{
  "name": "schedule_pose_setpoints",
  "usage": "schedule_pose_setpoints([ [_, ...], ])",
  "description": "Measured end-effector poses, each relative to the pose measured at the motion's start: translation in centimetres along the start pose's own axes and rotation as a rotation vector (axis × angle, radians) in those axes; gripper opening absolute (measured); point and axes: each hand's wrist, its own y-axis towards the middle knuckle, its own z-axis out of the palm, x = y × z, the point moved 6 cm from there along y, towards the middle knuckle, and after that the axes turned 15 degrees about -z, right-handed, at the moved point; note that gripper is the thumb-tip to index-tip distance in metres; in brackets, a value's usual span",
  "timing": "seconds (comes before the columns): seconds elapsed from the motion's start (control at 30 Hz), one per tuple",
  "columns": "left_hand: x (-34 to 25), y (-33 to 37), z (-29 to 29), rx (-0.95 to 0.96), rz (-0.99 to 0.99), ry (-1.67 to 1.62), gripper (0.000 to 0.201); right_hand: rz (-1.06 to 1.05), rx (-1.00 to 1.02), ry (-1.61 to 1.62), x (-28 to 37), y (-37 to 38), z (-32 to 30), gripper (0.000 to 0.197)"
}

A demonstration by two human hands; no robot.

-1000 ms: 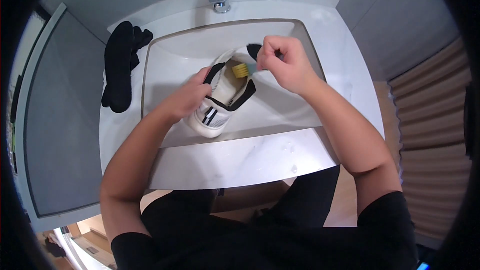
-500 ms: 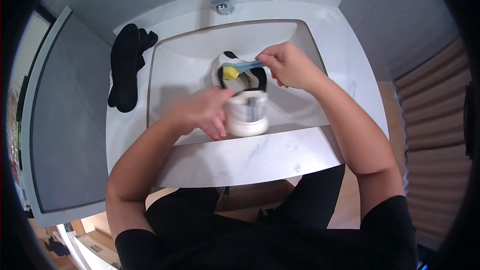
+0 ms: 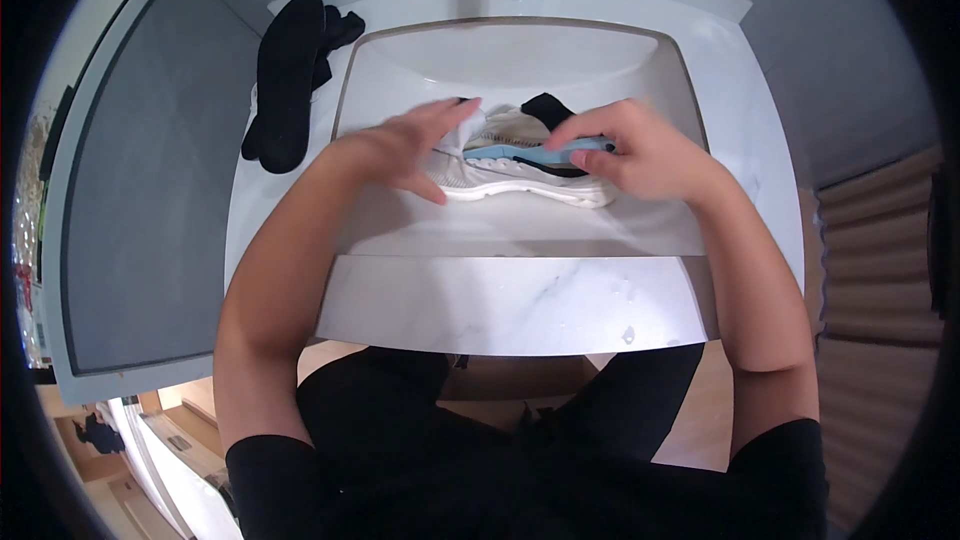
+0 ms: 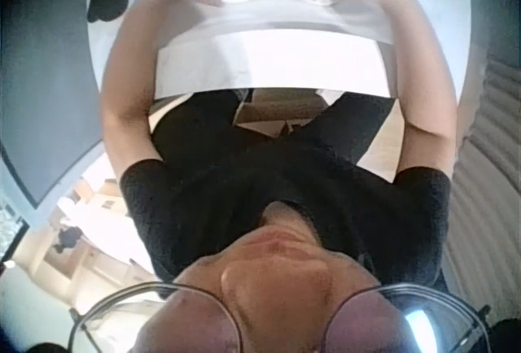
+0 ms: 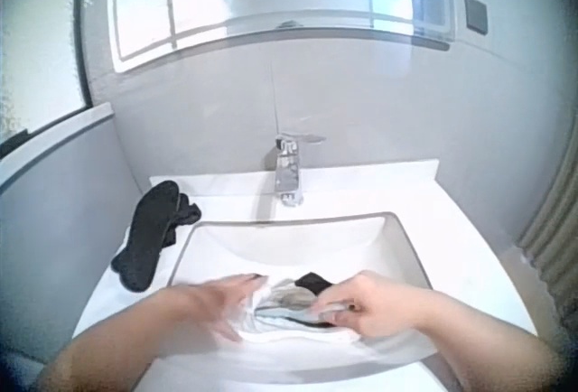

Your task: The person cleans a shoe over a sink with a brush, scrubbing the shoe's exterior, interior, and bottom sole.

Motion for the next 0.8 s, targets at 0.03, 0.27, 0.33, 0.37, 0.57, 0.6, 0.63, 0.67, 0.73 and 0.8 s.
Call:
schedule_pose_setpoints([
  [0.03, -0.7, 0.8, 1.0, 0.167, -0.091, -0.127, 0.115, 0.042, -0.002, -0.002, -0.1, 0.1, 0.2, 0.017],
  [0.27, -0.6, 2.1, 3.2, 0.437, -0.282, -0.123, 0.117, 0.258, -0.15, -0.06, -4.1, -0.1, -1.0, 0.015],
  [0.33, -0.4, 1.5, 3.5, 0.449, -0.288, -0.101, 0.115, 0.343, -0.065, -0.278, -3.0, 0.3, -1.8, 0.019],
  [0.37, -0.3, 1.1, 3.8, 0.464, -0.288, -0.073, 0.113, 0.428, 0.014, -0.497, -2.7, 0.4, -2.2, 0.023],
  [0.57, -2.8, 0.7, 2.8, 0.453, -0.325, -0.012, 0.11, 0.604, 0.01, -0.657, -4.7, -1.4, -7.1, 0.034],
  [0.6, -3.2, 0.6, 2.9, 0.449, -0.325, -0.012, 0.11, 0.654, 0.016, -0.649, -5.0, -1.4, -7.3, 0.036],
  [0.63, -3.2, 0.6, 3.0, 0.429, -0.34, -0.04, 0.11, 0.58, 0.004, -0.697, -4.7, -0.2, -6.0, 0.037],
  [0.67, -3.2, 0.7, 3.1, 0.409, -0.353, -0.067, 0.11, 0.507, -0.011, -0.75, -4.1, 0.8, -4.3, 0.034],
  [0.73, -3.2, 0.6, 2.4, 0.407, -0.446, -0.104, 0.112, 0.365, -0.088, -0.858, -2.7, 2.4, -0.9, 0.033],
  [0.8, -2.6, 0.6, 2.4, 0.404, -0.54, -0.144, 0.113, 0.408, -0.028, -0.878, -2.0, 3.2, -0.4, 0.033],
])
